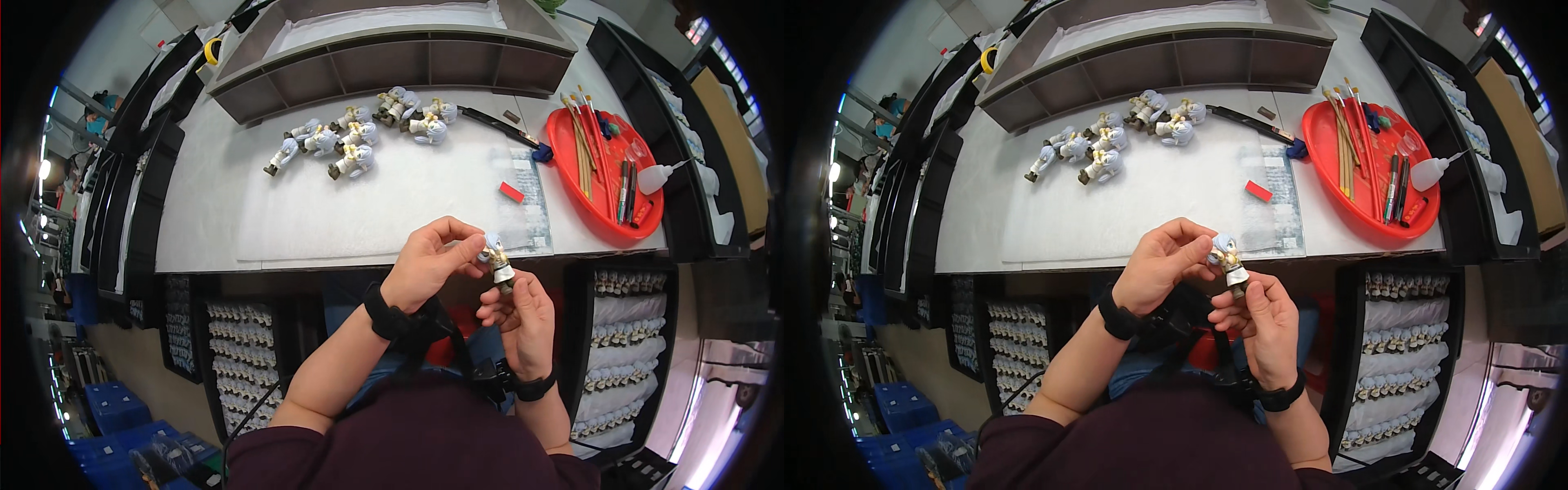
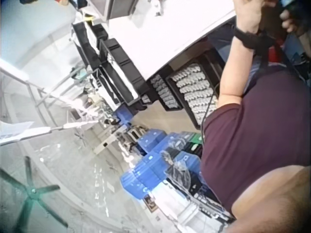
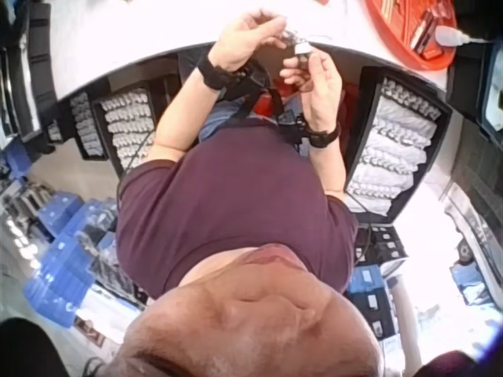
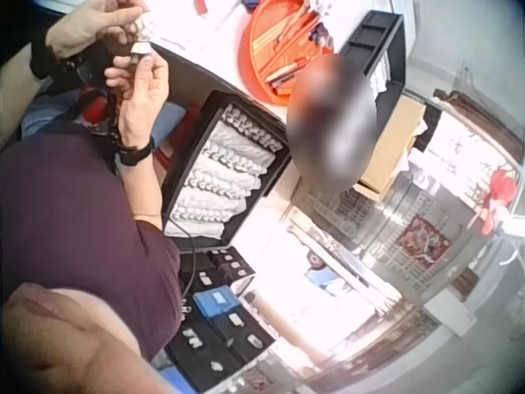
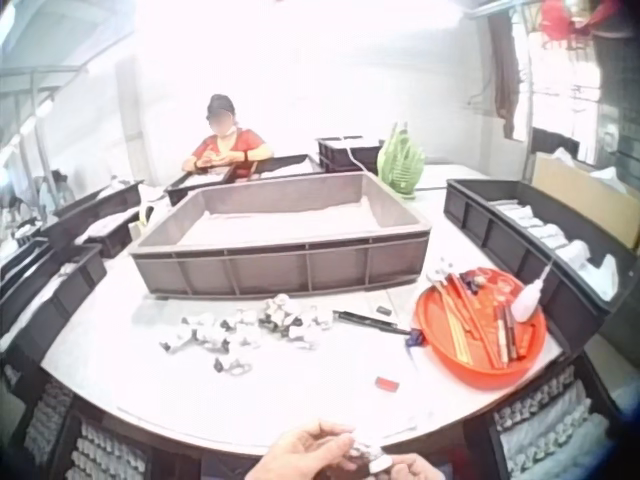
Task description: The recorder is assembling and inspecting small plastic figurines at a manufacturing workstation.
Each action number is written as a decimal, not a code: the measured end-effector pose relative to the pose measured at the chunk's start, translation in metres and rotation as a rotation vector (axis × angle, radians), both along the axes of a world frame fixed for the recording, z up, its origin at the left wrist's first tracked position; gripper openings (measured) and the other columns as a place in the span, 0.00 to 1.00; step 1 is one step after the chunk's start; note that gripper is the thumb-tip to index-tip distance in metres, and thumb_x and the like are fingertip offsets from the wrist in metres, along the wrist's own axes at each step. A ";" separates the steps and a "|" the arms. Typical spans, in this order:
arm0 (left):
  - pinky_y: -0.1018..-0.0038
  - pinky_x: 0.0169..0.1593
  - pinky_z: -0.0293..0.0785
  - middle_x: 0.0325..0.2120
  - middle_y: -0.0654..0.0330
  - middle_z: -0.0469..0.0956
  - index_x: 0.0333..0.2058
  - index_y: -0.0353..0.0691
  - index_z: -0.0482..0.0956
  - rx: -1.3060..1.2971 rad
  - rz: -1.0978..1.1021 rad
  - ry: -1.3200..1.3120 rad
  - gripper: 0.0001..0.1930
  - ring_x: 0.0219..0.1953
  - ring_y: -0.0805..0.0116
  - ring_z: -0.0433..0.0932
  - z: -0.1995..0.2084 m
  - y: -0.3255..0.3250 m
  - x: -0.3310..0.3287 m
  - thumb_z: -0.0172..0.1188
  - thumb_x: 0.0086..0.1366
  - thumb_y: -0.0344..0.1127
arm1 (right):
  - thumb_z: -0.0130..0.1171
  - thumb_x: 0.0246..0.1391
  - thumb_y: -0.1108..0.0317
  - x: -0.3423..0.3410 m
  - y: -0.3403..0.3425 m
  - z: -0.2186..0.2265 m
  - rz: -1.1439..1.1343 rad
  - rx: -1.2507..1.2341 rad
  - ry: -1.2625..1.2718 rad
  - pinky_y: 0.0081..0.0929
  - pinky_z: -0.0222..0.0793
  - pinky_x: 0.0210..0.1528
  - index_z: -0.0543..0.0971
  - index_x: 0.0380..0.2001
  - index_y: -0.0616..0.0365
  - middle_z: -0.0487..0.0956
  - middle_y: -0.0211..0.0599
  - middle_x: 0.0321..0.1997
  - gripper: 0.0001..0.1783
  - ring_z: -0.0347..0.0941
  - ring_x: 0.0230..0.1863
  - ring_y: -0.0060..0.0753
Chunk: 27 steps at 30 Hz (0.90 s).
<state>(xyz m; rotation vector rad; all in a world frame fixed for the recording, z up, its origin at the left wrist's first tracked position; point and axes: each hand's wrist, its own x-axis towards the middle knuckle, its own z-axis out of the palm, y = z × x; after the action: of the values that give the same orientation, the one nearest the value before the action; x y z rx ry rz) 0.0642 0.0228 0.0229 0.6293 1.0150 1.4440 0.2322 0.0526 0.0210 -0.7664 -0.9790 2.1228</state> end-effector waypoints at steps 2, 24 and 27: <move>0.82 0.34 0.73 0.32 0.59 0.74 0.39 0.33 0.70 -0.005 -0.004 -0.008 0.10 0.32 0.74 0.75 -0.001 0.000 0.000 0.53 0.61 0.32 | 0.42 0.60 0.60 0.000 0.000 -0.001 -0.003 -0.010 -0.005 0.20 0.72 0.29 0.66 0.41 0.64 0.76 0.44 0.31 0.16 0.75 0.27 0.29; 0.78 0.44 0.71 0.40 0.56 0.74 0.45 0.31 0.71 0.061 -0.041 0.067 0.14 0.40 0.73 0.74 -0.008 -0.002 0.000 0.50 0.62 0.30 | 0.54 0.49 0.80 0.003 -0.004 -0.013 -0.157 0.271 -0.053 0.17 0.70 0.36 0.68 0.43 0.64 0.73 0.41 0.39 0.15 0.73 0.37 0.25; 0.80 0.43 0.71 0.36 0.59 0.75 0.45 0.33 0.72 0.047 -0.009 0.049 0.13 0.37 0.76 0.73 -0.004 -0.002 0.004 0.51 0.62 0.30 | 0.55 0.47 0.82 0.002 -0.004 -0.016 -0.254 0.373 -0.081 0.16 0.69 0.39 0.70 0.41 0.65 0.72 0.38 0.40 0.16 0.70 0.38 0.22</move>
<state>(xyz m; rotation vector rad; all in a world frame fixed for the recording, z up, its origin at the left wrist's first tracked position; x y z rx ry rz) 0.0682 0.0208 0.0185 0.7057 1.0174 1.4544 0.2345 0.0484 0.0050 -0.7464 -1.2076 1.6412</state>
